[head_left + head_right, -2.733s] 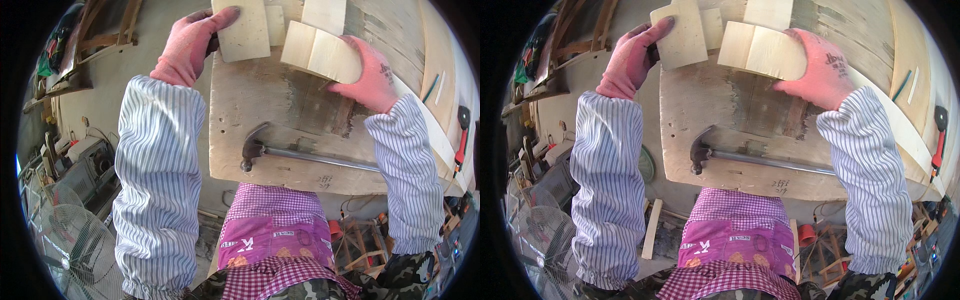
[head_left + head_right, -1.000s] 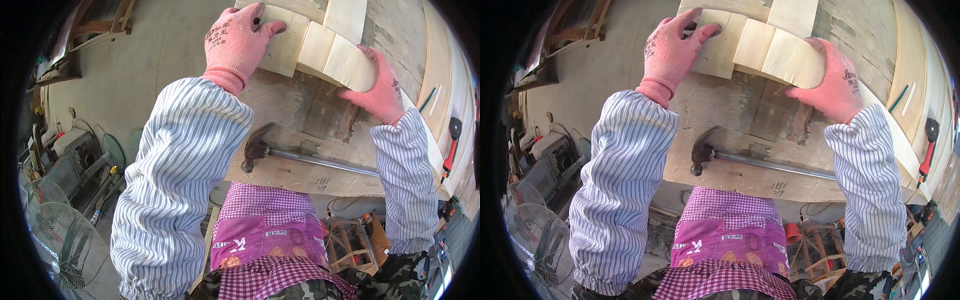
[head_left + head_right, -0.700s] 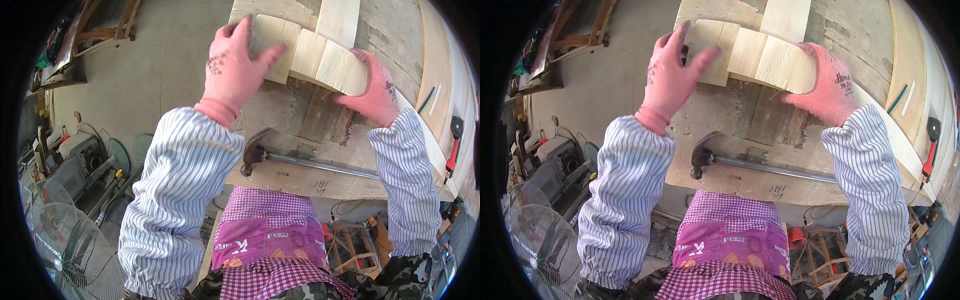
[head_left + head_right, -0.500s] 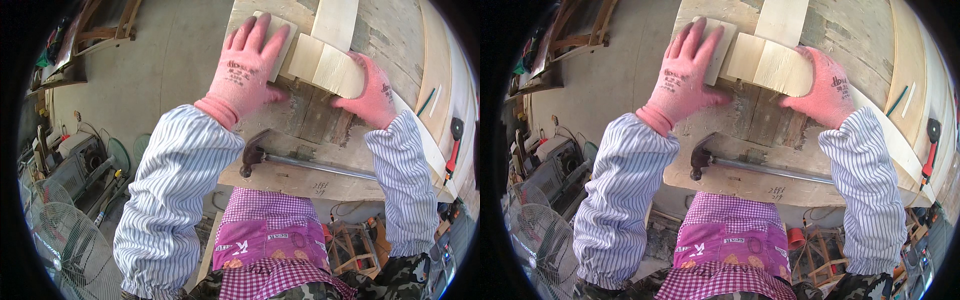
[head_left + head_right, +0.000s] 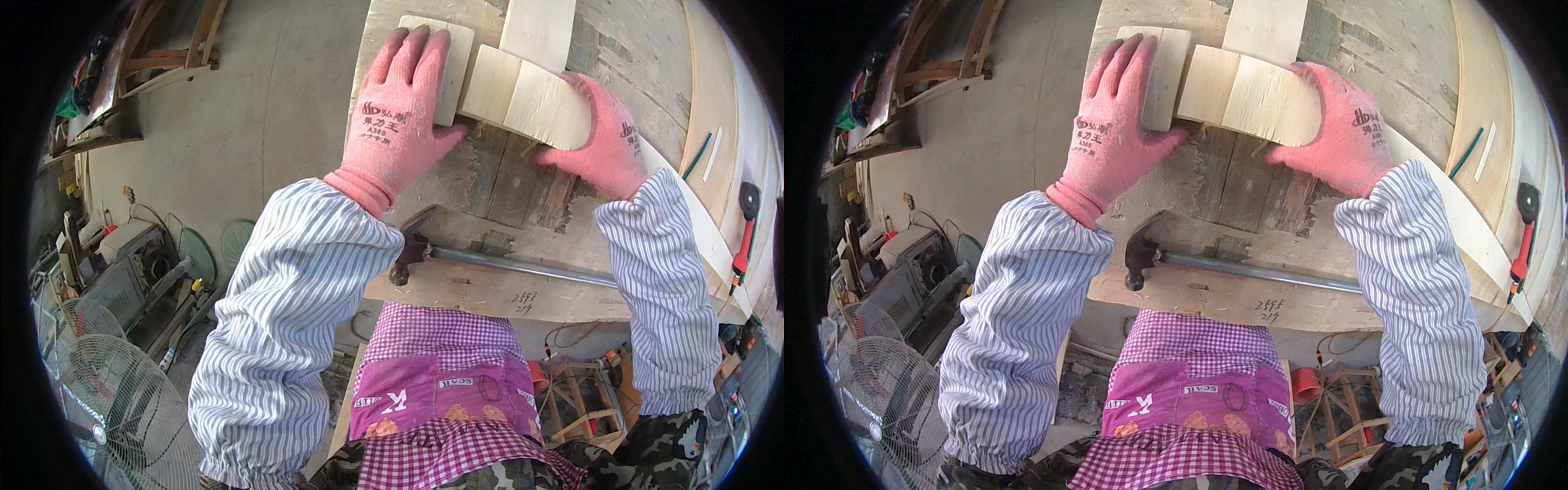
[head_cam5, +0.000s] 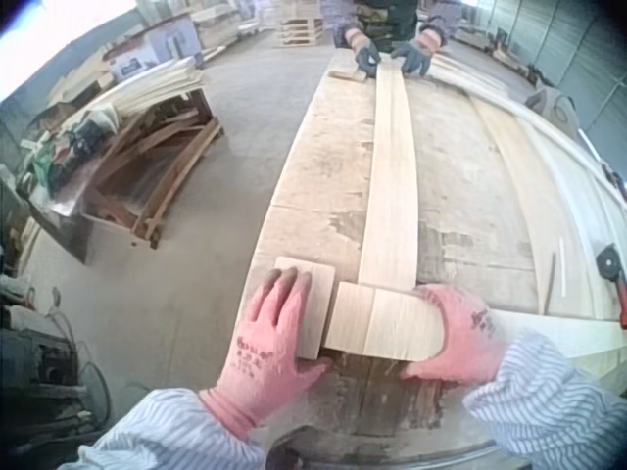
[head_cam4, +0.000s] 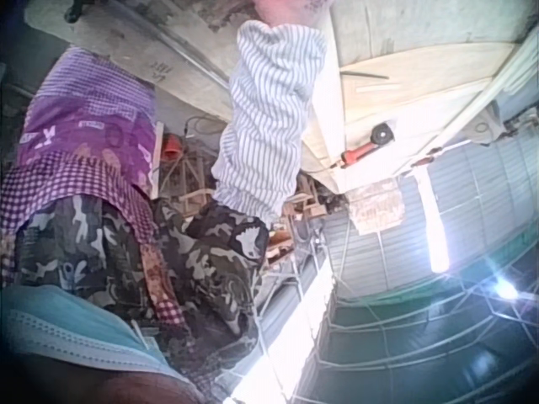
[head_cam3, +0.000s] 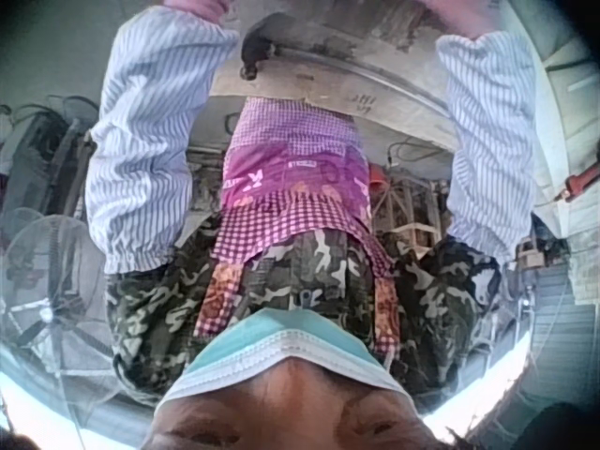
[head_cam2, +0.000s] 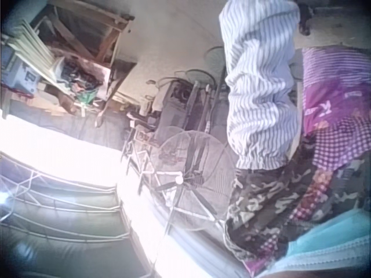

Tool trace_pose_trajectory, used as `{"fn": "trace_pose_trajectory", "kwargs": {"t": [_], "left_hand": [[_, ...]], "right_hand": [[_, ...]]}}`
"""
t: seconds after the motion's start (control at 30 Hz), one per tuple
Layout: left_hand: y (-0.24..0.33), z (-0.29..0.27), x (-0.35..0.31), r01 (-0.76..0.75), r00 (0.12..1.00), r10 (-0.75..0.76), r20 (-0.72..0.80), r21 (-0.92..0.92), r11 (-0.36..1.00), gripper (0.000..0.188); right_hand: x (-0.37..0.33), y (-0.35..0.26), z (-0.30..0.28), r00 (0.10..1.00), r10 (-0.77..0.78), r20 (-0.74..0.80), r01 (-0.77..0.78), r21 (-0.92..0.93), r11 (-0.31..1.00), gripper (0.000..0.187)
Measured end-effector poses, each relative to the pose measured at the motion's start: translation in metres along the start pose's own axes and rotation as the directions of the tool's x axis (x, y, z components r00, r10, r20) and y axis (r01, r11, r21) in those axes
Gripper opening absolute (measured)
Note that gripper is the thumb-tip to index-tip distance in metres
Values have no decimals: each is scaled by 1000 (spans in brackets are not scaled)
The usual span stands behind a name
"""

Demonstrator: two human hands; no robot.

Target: The person assembles a wooden crate by placing wooden planks and blocks onto a large plywood base and securing them with a red pneumatic nail gun. The person repeatedly positions pieces, aligns them, and fastens them in place.

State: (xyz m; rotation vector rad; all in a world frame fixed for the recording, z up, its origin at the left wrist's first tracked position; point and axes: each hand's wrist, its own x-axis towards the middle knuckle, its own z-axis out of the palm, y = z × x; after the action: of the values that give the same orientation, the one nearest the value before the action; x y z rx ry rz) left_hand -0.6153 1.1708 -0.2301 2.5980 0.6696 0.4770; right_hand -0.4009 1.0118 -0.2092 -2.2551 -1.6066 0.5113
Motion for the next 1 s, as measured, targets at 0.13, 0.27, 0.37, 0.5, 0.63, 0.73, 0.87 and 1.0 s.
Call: {"fn": "trace_pose_trajectory", "kwargs": {"t": [0.13, 0.27, 0.37, 0.5, 0.63, 0.73, 0.87, 1.0], "left_hand": [[1, 3, -3, -2, 1000, 2, -26, 5, 1000, 97], [2, 6, -6, 10, 999, -8, -48, 36, 999, 96], [3, 8, -6, 27, 998, -24, -57, 51, 998, 96], [3, 6, -4, 21, 999, -18, -47, 53, 998, 95], [2, 4, -2, 11, 999, -10, -32, 44, 999, 96], [2, 4, -2, 6, 999, -5, -33, 37, 999, 97], [1, 4, -2, -2, 999, 4, -36, 38, 999, 97], [0, 5, -2, -20, 998, 23, -55, 53, 998, 97]], "right_hand": [[1, 1, 0, 1000, -3, 7, 3, 13, 1000, 89], [0, -1, 1, 1000, 19, -3, -19, -15, 1000, 89], [0, -3, 1, 1000, 7, -9, -7, -53, 999, 90], [0, -5, 0, 1000, 16, 14, -15, -75, 997, 91], [0, -6, 1, 999, 28, 26, -25, -91, 996, 98], [0, -6, 2, 1000, 7, 11, -6, -76, 997, 98], [0, -5, 2, 1000, -1, -12, 1, -67, 998, 89], [1, -4, 2, 1000, 5, -6, -6, -38, 999, 88]]}}
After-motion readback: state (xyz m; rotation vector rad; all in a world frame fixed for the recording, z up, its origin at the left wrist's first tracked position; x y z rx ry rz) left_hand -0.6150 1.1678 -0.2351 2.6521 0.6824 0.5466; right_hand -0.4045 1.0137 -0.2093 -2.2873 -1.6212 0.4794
